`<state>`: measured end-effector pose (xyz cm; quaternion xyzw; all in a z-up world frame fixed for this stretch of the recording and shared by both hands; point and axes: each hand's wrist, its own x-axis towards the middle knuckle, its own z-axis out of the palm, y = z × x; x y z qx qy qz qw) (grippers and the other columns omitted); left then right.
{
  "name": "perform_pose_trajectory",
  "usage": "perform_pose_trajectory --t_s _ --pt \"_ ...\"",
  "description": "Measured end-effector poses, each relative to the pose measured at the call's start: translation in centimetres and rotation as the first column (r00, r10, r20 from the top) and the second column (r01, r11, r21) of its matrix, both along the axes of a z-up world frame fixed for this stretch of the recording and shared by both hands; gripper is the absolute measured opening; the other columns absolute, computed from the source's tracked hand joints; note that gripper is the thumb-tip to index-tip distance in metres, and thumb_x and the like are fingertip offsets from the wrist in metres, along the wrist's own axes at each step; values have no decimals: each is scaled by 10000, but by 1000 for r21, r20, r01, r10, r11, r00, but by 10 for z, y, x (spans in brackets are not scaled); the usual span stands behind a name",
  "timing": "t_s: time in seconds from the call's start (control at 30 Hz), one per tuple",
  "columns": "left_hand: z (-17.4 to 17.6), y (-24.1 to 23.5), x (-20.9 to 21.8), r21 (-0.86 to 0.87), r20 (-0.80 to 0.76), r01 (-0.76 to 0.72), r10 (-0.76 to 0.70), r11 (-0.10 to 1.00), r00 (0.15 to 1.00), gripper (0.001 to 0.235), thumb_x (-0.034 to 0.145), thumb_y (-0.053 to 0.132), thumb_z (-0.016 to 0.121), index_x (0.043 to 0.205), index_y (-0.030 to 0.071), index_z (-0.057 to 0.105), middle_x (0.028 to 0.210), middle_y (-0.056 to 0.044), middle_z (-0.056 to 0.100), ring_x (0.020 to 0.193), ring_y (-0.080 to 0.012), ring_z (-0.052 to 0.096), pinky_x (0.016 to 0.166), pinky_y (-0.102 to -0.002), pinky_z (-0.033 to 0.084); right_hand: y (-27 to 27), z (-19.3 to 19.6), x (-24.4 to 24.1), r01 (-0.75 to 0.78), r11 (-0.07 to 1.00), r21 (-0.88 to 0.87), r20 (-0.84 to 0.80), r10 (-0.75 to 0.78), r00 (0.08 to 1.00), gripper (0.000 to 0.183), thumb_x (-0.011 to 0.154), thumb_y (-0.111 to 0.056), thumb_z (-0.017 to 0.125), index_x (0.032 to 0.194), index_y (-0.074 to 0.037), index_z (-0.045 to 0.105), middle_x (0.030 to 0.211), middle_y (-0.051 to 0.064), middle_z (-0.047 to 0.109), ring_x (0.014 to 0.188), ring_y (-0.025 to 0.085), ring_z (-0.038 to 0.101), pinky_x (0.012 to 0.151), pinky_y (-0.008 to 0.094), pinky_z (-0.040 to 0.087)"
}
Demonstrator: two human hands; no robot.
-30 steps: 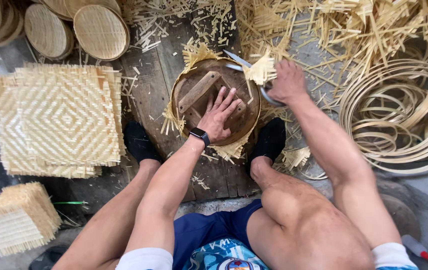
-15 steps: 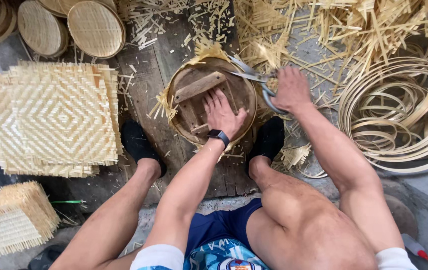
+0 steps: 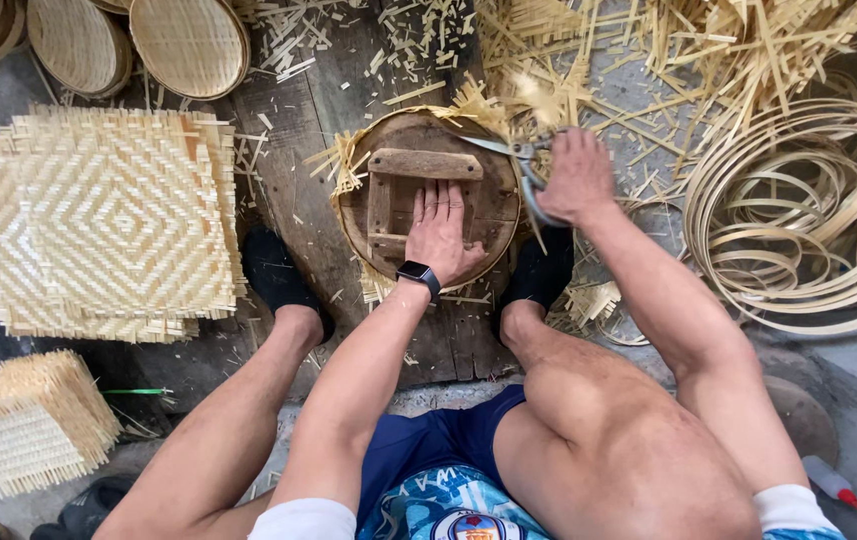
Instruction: The person sits on the floor and repeatedly places a circular bamboo frame over a square woven mat, then uses shears to trim the excess weave around the frame's edge. The person flips the frame and trims the other side, then sets the finished piece aside and repeats the process with new mats.
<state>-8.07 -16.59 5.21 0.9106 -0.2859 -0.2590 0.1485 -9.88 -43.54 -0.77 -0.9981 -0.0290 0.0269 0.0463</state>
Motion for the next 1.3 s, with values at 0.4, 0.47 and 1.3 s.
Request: perform_pose_trajectory --t_s 0.4,0.47,1.3 --pt "4 19 8 72 26 194 -196 978 980 1180 714 488 798 1518 -126 191 1584 -360 268 1502 -473 252 1257 -531 164 -22 -7 3 82 994 70 -161 -70 985 237 879 -294 689 919 -65 643 887 143 658 799 270 639 665 458 561" --pt "3 16 8 59 16 184 -186 981 983 1188 707 497 800 1519 -123 193 1582 -359 273 1502 -474 249 1256 -532 163 -3 -3 21 -18 1000 -8 147 19 989 427 736 -457 707 876 -57 652 788 119 646 724 256 651 642 421 579" --pt "5 13 5 -205 48 -464 482 862 875 1184 837 421 793 1612 -92 60 1689 -332 9 1567 -483 -1 1264 -576 92 -25 27 26 -5 1000 -14 -553 -4 833 407 1058 -435 606 1076 -31 652 938 120 648 824 211 641 747 364 570"
